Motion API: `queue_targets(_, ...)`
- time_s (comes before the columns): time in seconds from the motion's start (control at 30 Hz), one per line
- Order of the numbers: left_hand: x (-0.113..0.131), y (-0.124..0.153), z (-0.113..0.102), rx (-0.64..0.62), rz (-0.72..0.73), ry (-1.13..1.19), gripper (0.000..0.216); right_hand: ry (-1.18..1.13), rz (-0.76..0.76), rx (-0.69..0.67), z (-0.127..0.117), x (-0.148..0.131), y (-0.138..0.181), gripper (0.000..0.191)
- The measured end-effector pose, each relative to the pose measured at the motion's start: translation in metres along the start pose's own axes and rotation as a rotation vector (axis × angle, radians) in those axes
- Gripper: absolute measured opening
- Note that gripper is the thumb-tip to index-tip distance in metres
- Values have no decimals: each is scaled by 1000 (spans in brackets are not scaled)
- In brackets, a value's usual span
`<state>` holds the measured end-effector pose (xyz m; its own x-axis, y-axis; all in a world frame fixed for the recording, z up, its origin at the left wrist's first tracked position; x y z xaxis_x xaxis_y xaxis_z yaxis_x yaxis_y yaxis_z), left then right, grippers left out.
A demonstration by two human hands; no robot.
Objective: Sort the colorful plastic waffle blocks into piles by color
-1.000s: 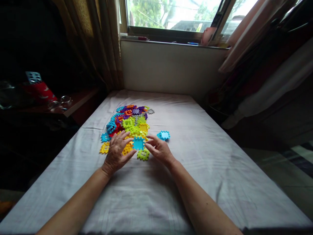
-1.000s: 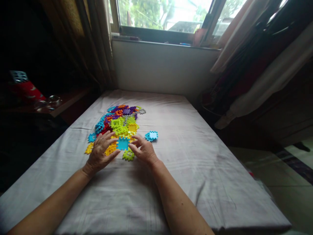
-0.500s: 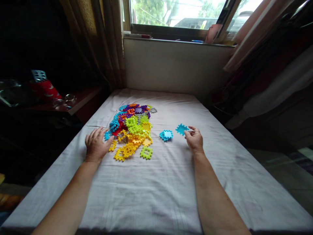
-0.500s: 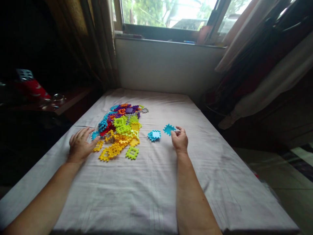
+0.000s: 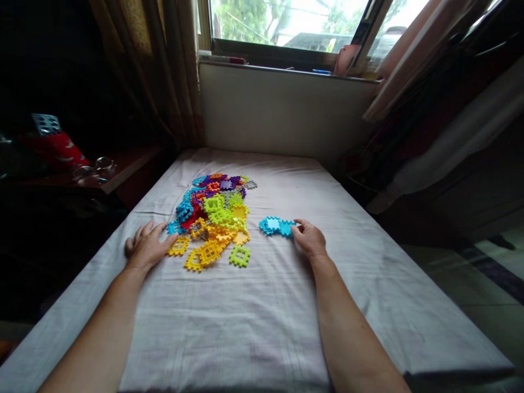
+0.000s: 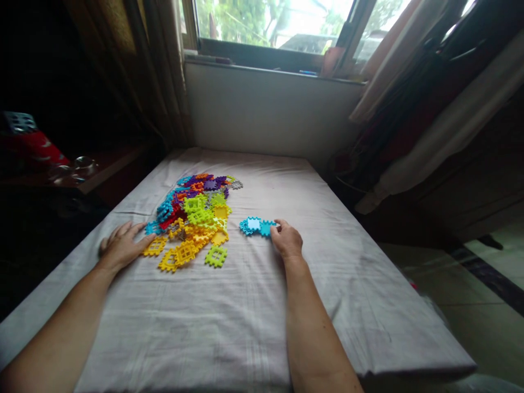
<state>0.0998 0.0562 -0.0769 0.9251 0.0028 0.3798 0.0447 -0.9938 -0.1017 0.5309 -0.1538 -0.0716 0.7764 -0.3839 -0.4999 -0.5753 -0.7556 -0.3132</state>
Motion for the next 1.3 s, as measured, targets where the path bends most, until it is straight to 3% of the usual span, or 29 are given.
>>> queue_targets(0.33, 8, -13, -7, -73, 75, -52, 56, 61, -97, 31, 6, -9, 5, 29)
queue_targets(0.5, 5, -8, -4, -1, 117, 26, 50, -39, -59, 223, -10, 3, -1, 33)
queue_targets(0.63, 1, -8, -4, 31, 95, 87, 45, -169, -91, 393, -26, -4, 2, 48)
queue_targets(0.73, 0, -8, -4, 10, 69, 91, 47, -284, -245, 474, -36, -42, 10, 59)
queue_targets(0.83, 2, -5, -6, -8, 54, 66, 48, -306, -469, 453, -39, -118, 14, 63)
queue_targets(0.9, 5, -3, -8, -17, 55, 55, 51, -309, -703, 259, -27, -182, 10, 64)
queue_targets(0.97, 6, 0, -9, -19, 64, 47, 54, -274, -917, -12, -3, -236, 5, 52)
queue_targets(1.03, 5, 1, -9, -11, 77, 52, 55, -154, -980, -246, 23, -261, -2, 41)
queue_targets(1.1, 4, 0, -8, 8, 85, 82, 52, -16, -808, -292, 40, -253, -11, 48)
queue_targets(1.17, 3, -3, -8, 27, 81, 135, 49, 87, -613, -262, 45, -223, -16, 53)
queue_targets(1.3, 4, -6, -13, 60, 8, 227, 53, 128, -406, -189, 40, -162, -7, 52)
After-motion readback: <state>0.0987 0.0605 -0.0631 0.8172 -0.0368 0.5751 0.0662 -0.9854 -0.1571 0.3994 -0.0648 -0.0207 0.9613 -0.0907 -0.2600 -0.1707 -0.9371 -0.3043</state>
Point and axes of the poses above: each hand's wrist, its own y-axis away from the middle knuckle, its own z-axis out of the palm, x = y × z, the point moved 3 cm from there along -y, towards the middle knuckle, and after that the axes turned 12 degrees about -z, right-handed, at the moved point
